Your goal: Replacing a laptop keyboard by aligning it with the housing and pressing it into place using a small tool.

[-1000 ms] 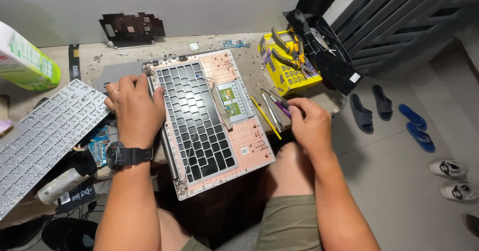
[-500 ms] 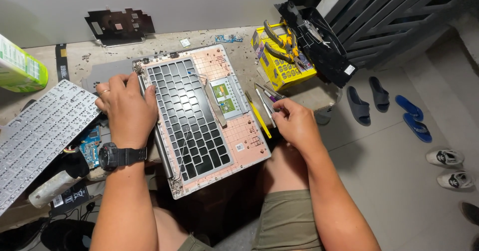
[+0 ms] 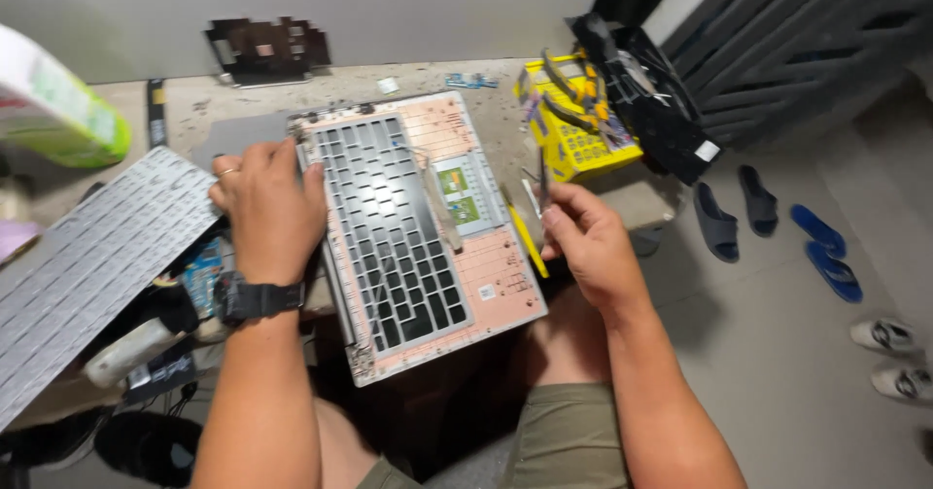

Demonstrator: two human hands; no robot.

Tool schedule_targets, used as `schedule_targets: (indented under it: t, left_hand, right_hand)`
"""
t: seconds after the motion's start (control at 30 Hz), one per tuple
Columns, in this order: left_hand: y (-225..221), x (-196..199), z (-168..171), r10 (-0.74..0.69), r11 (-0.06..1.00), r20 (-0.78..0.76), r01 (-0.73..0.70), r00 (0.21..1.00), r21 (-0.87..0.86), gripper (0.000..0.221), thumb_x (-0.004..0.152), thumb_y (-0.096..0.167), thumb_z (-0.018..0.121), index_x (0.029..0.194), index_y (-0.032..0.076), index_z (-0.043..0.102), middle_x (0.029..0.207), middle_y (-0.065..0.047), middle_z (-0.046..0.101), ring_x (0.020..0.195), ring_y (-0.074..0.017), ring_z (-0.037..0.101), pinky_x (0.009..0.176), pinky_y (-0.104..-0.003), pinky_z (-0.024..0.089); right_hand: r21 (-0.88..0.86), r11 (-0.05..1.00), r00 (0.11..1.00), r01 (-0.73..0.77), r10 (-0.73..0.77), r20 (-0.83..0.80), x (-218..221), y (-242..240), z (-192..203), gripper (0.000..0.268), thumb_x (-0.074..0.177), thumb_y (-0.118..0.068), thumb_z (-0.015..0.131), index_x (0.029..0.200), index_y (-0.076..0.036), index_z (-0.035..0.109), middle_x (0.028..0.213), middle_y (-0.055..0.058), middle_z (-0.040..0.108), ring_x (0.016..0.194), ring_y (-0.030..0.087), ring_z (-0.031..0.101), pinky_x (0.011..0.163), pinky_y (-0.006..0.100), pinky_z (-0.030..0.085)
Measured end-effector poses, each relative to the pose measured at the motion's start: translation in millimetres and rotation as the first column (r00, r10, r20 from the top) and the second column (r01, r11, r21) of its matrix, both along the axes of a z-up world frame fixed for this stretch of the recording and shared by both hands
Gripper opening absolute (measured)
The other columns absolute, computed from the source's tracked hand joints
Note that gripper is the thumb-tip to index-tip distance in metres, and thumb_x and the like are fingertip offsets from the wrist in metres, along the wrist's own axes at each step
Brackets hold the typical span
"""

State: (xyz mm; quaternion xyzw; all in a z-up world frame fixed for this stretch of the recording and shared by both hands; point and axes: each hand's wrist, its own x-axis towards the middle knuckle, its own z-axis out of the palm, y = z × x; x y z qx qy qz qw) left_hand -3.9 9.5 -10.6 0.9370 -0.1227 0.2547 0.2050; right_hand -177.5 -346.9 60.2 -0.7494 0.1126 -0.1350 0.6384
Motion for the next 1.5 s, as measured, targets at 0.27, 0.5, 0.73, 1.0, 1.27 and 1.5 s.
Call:
schedule_targets:
  t: [0.27,0.5,0.73,1.0,1.27,1.5]
  left_hand:
    - [6.5,4.6,1.6,0.044,0.998,-0.006,-0.045,0.999,-0.034,0.031,0.103,0.030,0.079,0.129,0.014,0.084,0.119,-0.008,0.076,0.117,-0.0402,0.060,0.094,-0.060,0.048]
    - [5.1,13.6,-9.0,0.002,0.996,0.023,0.000,1.000,-0.092,0.033,0.103,0.034,0.077,0.129,0.015,0.083,0.115,-0.004,0.073,0.118,-0.0360,0.059,0.098,-0.057,0.046]
    - [6.0,15.2,0.7,-0.026,0.998,0.008,0.026,1.000,-0.059,0.035,0.109,0.021,0.066,0.143,0.027,0.073,0.106,-0.002,0.065,0.113,-0.0354,0.060,0.102,-0.058,0.042]
    - [8.9,19.3,7.4,-0.035,0.996,0.009,0.035,0.999,-0.082,0.031,0.110,0.025,0.066,0.138,0.023,0.080,0.103,-0.005,0.065,0.108,-0.0353,0.062,0.102,-0.058,0.042]
    - [8.5,22.2,3.7,-0.018,0.996,0.001,0.018,1.000,-0.082,0.027,0.109,0.028,0.068,0.125,0.014,0.084,0.103,-0.007,0.071,0.108,-0.0342,0.066,0.102,-0.056,0.043]
    - [9.1,19.7,8.2,-0.026,0.995,-0.015,0.024,1.000,-0.099,0.028,0.109,0.026,0.069,0.126,0.012,0.085,0.103,-0.008,0.072,0.108,-0.0337,0.067,0.101,-0.056,0.043]
  right_hand:
    - [0.090,0.947,0.937,-0.308,0.285,0.200,69.0,70.4,10.1,0.021,0.109,-0.001,0.077,0.128,0.006,0.069,0.105,0.021,0.078,0.091,0.026,0.083,0.060,0.033,0.070]
    - [-0.177,0.908,0.853,-0.380,0.418,0.312,165.6,141.8,-1.2,0.016,0.103,0.005,0.090,0.115,0.007,0.079,0.107,0.030,0.083,0.090,0.030,0.086,0.066,0.041,0.071]
    - [-0.285,0.907,0.897,-0.312,0.380,0.227,225.4,157.3,-45.2,0.014,0.099,0.002,0.089,0.112,0.001,0.083,0.103,0.022,0.084,0.093,0.028,0.085,0.072,0.037,0.069]
    - [-0.367,0.902,0.907,-0.230,0.335,0.254,211.1,172.2,-38.1,0.013,0.097,0.002,0.089,0.108,-0.002,0.084,0.102,0.026,0.086,0.094,0.035,0.088,0.075,0.038,0.072]
    - [-0.460,0.860,0.888,-0.220,0.372,0.272,206.0,175.2,-40.4,0.011,0.097,0.008,0.087,0.103,0.000,0.082,0.101,0.026,0.086,0.092,0.041,0.087,0.074,0.042,0.073]
    - [-0.614,0.774,0.857,-0.156,0.415,0.305,210.4,176.3,-47.0,0.014,0.095,0.010,0.086,0.101,-0.001,0.079,0.098,0.024,0.086,0.092,0.044,0.086,0.069,0.045,0.073]
